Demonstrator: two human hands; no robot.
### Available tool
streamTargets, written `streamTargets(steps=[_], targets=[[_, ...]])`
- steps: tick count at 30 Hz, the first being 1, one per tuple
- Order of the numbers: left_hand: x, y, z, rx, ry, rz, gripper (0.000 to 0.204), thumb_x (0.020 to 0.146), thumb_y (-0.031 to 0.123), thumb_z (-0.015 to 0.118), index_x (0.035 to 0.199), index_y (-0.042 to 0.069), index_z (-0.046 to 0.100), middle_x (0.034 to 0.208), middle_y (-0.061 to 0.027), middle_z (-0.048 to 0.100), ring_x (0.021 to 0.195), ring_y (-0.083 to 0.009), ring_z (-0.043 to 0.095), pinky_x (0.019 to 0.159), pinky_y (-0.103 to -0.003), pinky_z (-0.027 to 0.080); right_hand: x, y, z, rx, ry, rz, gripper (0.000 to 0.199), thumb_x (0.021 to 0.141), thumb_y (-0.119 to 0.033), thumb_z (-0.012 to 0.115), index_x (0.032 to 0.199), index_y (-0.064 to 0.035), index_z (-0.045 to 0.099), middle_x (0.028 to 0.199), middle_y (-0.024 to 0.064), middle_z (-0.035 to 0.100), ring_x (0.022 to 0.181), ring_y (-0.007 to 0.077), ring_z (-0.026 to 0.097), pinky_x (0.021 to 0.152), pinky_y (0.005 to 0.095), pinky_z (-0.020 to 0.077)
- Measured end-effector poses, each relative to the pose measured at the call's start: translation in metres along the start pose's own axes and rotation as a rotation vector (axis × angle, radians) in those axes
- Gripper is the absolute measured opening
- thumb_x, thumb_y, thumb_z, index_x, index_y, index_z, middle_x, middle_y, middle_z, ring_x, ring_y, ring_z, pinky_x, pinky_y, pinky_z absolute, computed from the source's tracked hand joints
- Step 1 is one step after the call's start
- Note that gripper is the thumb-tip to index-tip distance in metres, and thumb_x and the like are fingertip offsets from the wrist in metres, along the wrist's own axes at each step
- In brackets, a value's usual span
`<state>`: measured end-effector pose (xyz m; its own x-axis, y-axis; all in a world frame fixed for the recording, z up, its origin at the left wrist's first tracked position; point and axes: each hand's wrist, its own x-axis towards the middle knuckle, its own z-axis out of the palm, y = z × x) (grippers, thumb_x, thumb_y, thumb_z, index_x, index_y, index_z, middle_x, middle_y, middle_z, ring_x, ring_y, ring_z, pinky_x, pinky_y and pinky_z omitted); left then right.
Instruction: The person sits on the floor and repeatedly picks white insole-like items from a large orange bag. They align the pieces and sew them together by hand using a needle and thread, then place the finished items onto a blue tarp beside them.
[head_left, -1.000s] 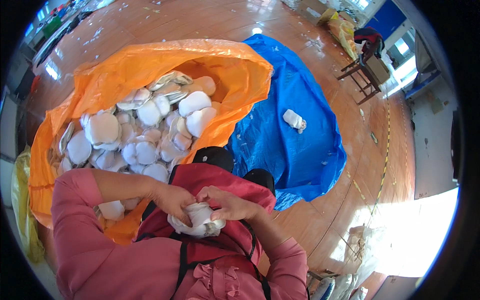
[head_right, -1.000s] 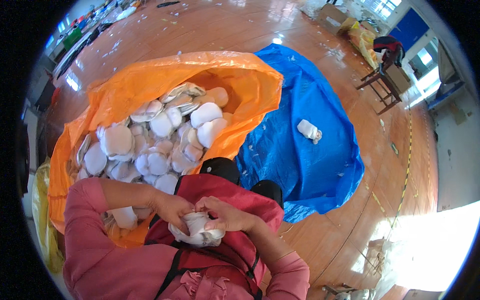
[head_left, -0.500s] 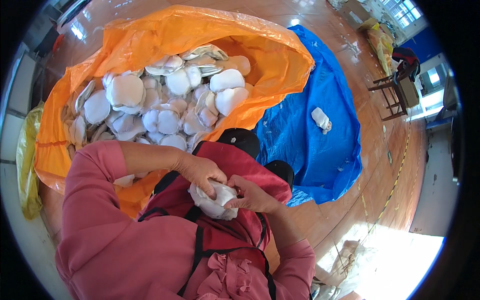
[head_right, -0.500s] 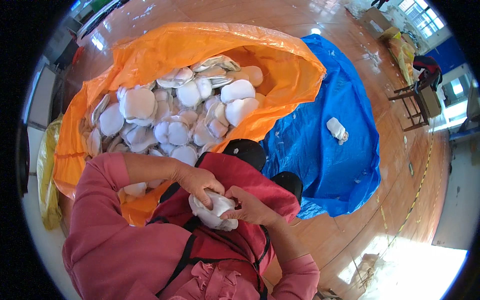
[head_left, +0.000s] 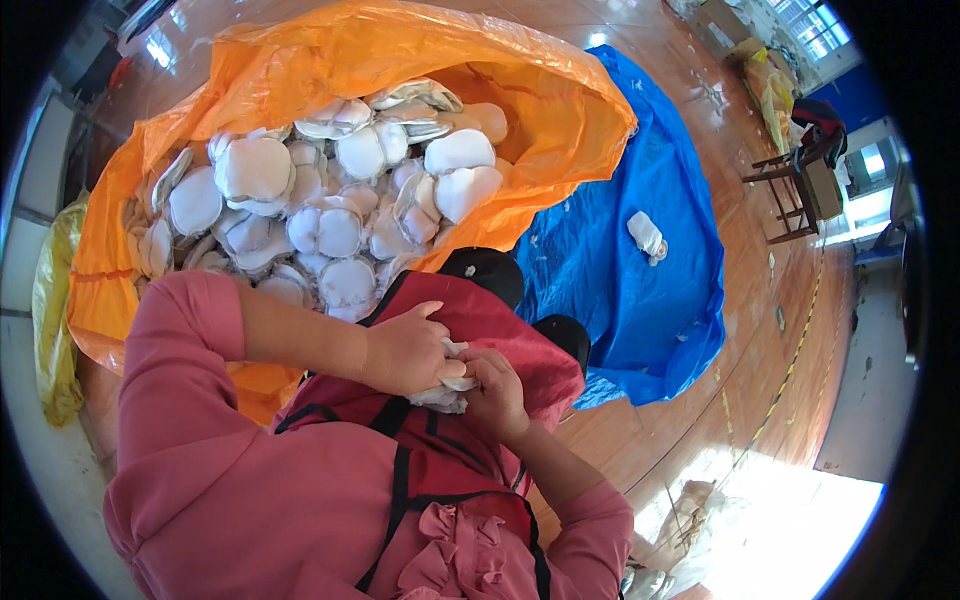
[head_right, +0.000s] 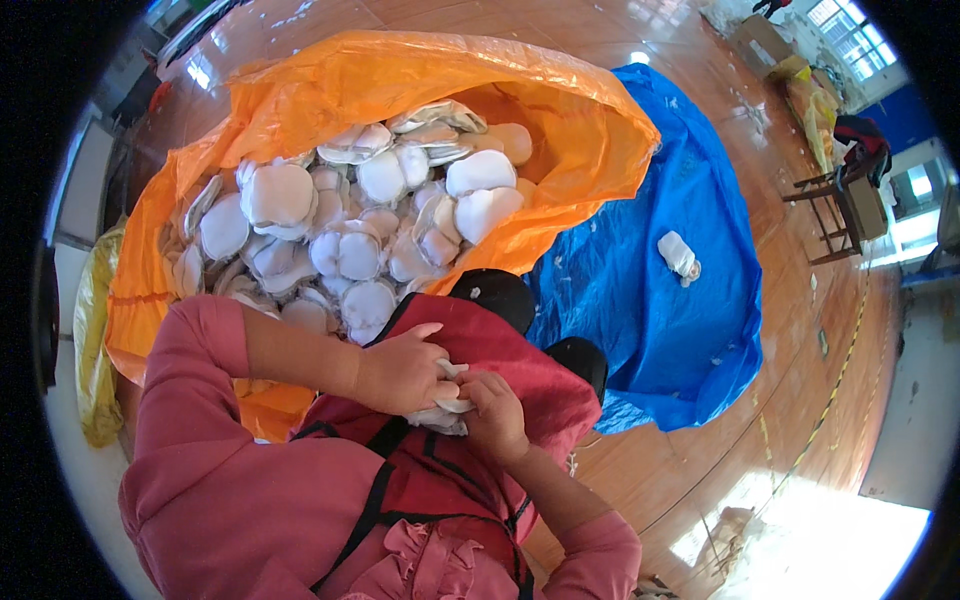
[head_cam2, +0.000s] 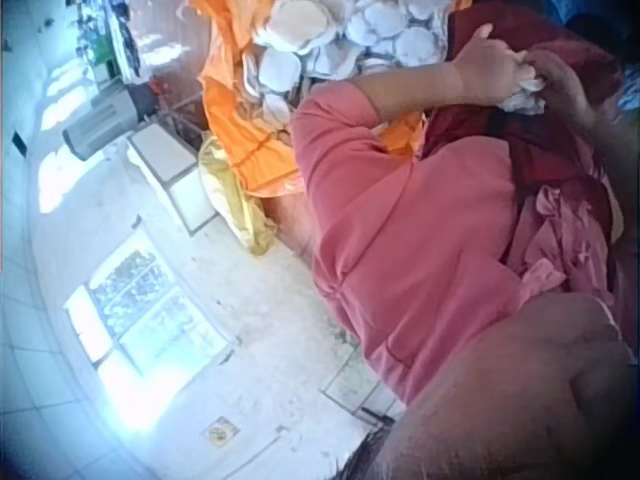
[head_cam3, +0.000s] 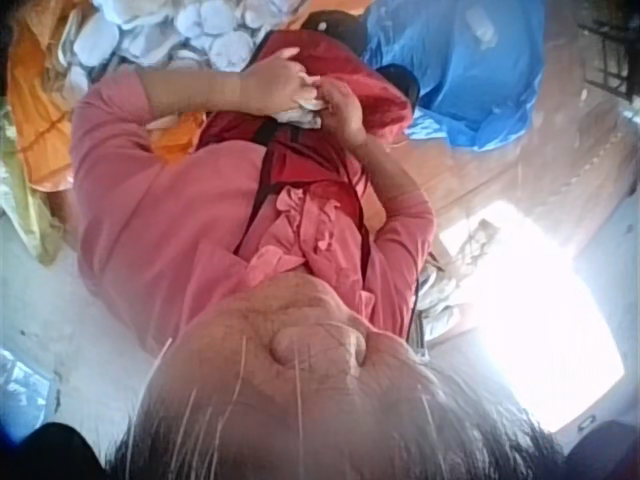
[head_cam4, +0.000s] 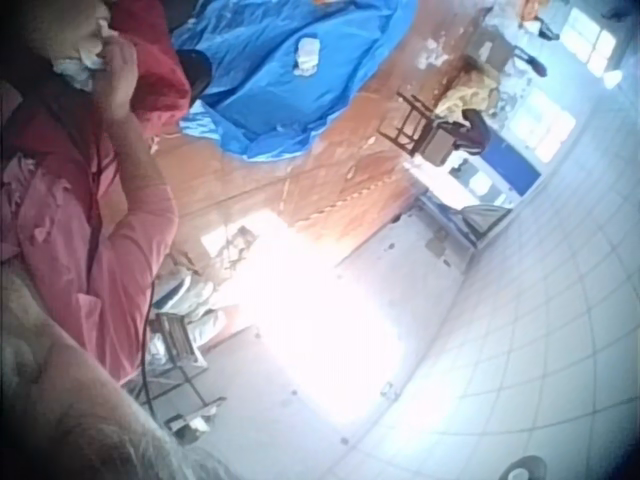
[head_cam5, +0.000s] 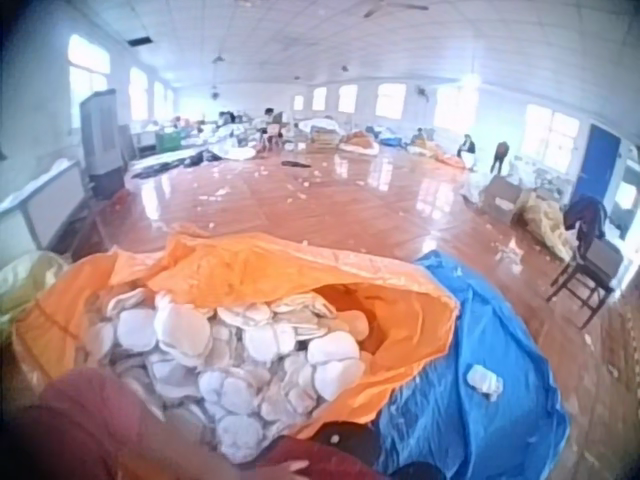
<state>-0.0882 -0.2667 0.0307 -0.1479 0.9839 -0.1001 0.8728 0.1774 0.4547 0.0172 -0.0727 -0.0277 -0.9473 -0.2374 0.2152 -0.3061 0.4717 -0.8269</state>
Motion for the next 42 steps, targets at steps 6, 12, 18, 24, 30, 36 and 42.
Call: streamTargets(steps=[6,12,18,24,30,36,42], targets=[[-0.025,0.015,0.005,0.252,0.235,0.16,0.009,0.088,0.026,0.056,0.089,0.017,0.058,0.072,-0.0027,0.052,0.097,-0.0256,0.059,0.104,-0.069,0.028,-0.018,-0.003,0.009,-0.135,0.049,-0.14,0.026,0.069,0.001,0.063,0.091,-0.0124,0.062,0.107,0.0043,0.066,0.088,0.0268,0.062,0.081,0.0376,0.0498],[-0.035,0.022,-0.014,0.209,0.183,0.206,0.011,0.091,0.023,0.052,0.099,0.018,0.058,0.085,-0.0041,0.055,0.115,-0.0256,0.05,0.105,-0.069,0.027,-0.018,-0.019,0.006,-0.192,0.051,-0.178,0.027,0.069,-0.003,0.065,0.093,-0.0151,0.064,0.113,0.0,0.065,0.088,0.024,0.06,0.082,0.0358,0.0495],[-0.031,0.024,-0.027,0.256,0.007,0.264,0.021,0.092,0.021,0.05,0.11,0.02,0.061,0.097,-0.0064,0.06,0.128,-0.0277,0.045,0.108,-0.069,0.026,-0.02,-0.019,0.007,-0.191,0.041,-0.194,0.025,0.069,-0.006,0.067,0.092,-0.0159,0.065,0.113,-0.0012,0.065,0.091,0.024,0.059,0.083,0.036,0.0489],[-0.022,0.016,-0.021,0.321,0.067,0.358,0.021,0.088,0.022,0.052,0.107,0.02,0.062,0.105,-0.0143,0.058,0.121,-0.0311,0.051,0.111,-0.062,0.028,-0.019,-0.021,0.008,-0.183,0.055,-0.165,0.027,0.068,-0.006,0.068,0.093,-0.0159,0.066,0.112,-0.0005,0.065,0.093,0.0247,0.059,0.084,0.0362,0.0487],[-0.01,-0.003,-0.014,0.333,0.127,0.534,0.02,0.081,0.023,0.059,0.101,0.021,0.063,0.105,-0.0141,0.056,0.117,-0.0308,0.053,0.112,-0.062,0.029,-0.023,-0.015,0.011,-0.146,0.086,-0.16,0.034,0.069,-0.002,0.066,0.101,-0.0125,0.064,0.11,0.0052,0.065,0.094,0.0283,0.06,0.085,0.0397,0.0496],[0.005,-0.021,-0.01,0.431,0.398,0.823,0.015,0.078,0.02,0.062,0.092,0.017,0.065,0.092,-0.0051,0.058,0.108,-0.0201,0.054,0.111,-0.062,0.033,-0.023,-0.017,0.008,-0.143,0.059,-0.098,0.041,0.069,0.004,0.062,0.108,-0.011,0.062,0.108,0.0092,0.062,0.092,0.0312,0.059,0.083,0.041,0.0495],[-0.015,-0.027,-0.009,0.286,0.336,0.673,0.009,0.084,0.018,0.06,0.091,0.014,0.064,0.089,0.0028,0.056,0.102,-0.0177,0.054,0.106,-0.056,0.039,-0.022,-0.012,0.008,-0.146,0.065,-0.117,0.042,0.069,0.006,0.062,0.106,-0.012,0.061,0.108,0.0075,0.062,0.09,0.03,0.058,0.08,0.0392,0.0484]])
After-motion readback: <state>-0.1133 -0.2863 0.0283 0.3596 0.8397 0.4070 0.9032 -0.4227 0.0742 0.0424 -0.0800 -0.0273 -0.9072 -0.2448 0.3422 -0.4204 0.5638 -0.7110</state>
